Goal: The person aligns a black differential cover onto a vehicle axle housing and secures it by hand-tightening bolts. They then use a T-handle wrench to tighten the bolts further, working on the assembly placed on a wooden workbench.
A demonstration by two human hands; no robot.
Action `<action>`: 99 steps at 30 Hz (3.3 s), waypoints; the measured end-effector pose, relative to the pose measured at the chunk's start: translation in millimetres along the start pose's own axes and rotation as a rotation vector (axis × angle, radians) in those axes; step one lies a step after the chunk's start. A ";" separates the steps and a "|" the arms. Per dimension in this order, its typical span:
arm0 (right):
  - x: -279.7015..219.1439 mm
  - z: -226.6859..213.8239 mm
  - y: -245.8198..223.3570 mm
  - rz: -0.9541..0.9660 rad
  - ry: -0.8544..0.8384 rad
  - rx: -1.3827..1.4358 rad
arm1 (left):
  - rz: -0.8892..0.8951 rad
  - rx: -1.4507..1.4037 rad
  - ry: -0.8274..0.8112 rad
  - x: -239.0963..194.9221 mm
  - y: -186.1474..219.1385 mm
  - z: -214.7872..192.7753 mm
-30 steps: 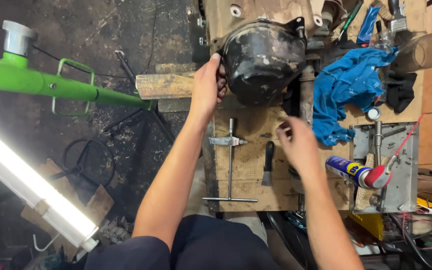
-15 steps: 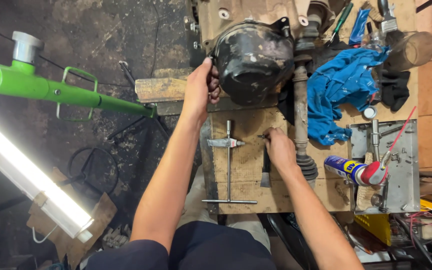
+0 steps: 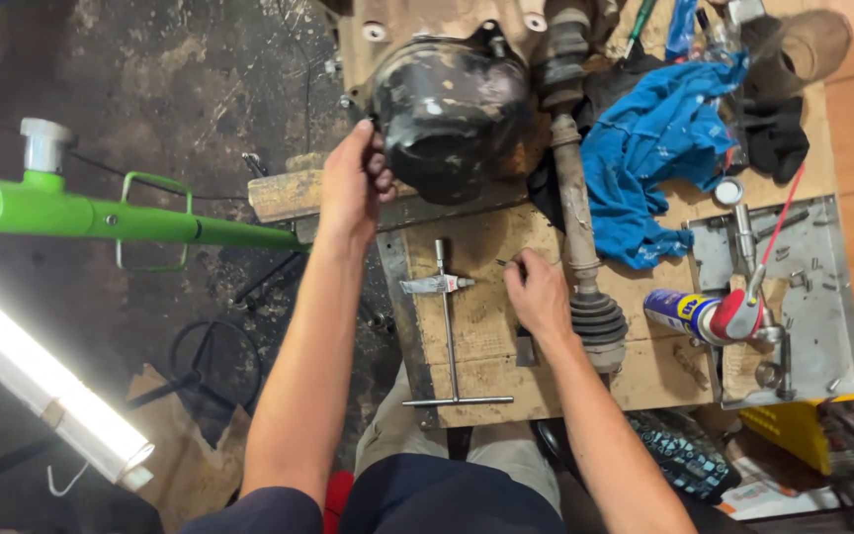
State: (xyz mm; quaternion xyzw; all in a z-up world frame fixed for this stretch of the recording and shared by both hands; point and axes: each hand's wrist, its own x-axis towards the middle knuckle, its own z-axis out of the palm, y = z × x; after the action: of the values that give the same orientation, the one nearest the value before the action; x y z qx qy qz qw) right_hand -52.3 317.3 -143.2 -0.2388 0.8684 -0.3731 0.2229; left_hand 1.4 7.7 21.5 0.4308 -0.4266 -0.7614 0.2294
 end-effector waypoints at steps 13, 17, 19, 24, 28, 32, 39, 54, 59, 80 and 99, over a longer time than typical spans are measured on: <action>-36.3 12.2 -0.3 -0.004 0.097 0.416 | 0.069 0.151 0.131 17.2 -13.1 -11.7; -46.8 37.1 16.7 0.014 0.170 0.561 | 0.170 0.194 0.167 10.6 -11.8 -9.7; -48.4 37.9 13.9 0.026 0.196 0.592 | 0.192 0.208 0.179 8.7 -9.9 -6.0; -37.3 44.6 0.3 -0.078 0.373 0.594 | 0.144 0.250 0.137 8.5 -7.6 -10.3; -1.7 39.3 -21.6 -0.151 0.485 0.556 | 0.175 0.333 0.084 22.0 -9.2 -17.7; 38.9 23.7 -48.5 -0.314 0.628 0.528 | 0.190 0.273 0.043 15.5 -11.9 -18.4; 95.4 37.2 -55.1 -0.419 0.871 0.347 | 0.802 0.676 0.009 44.7 -108.0 -64.1; 114.4 58.3 -62.1 -0.458 0.989 0.309 | 1.303 0.994 0.490 68.0 -186.9 -19.5; 99.1 40.9 -84.2 -0.425 0.914 0.267 | 1.203 1.044 0.438 102.5 -203.2 -48.6; 115.0 36.9 -77.7 -0.588 0.980 0.156 | 1.231 1.018 0.469 88.0 -193.3 -35.3; 142.2 54.8 -64.8 -0.672 1.120 0.317 | 1.229 0.841 0.450 84.8 -185.0 -21.6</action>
State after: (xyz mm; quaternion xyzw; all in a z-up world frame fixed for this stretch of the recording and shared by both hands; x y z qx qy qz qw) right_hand -117.1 165.6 -158.1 -0.2309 0.6660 -0.6128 -0.3573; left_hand -21.2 35.3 -180.0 0.3120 -0.7850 -0.1662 0.5087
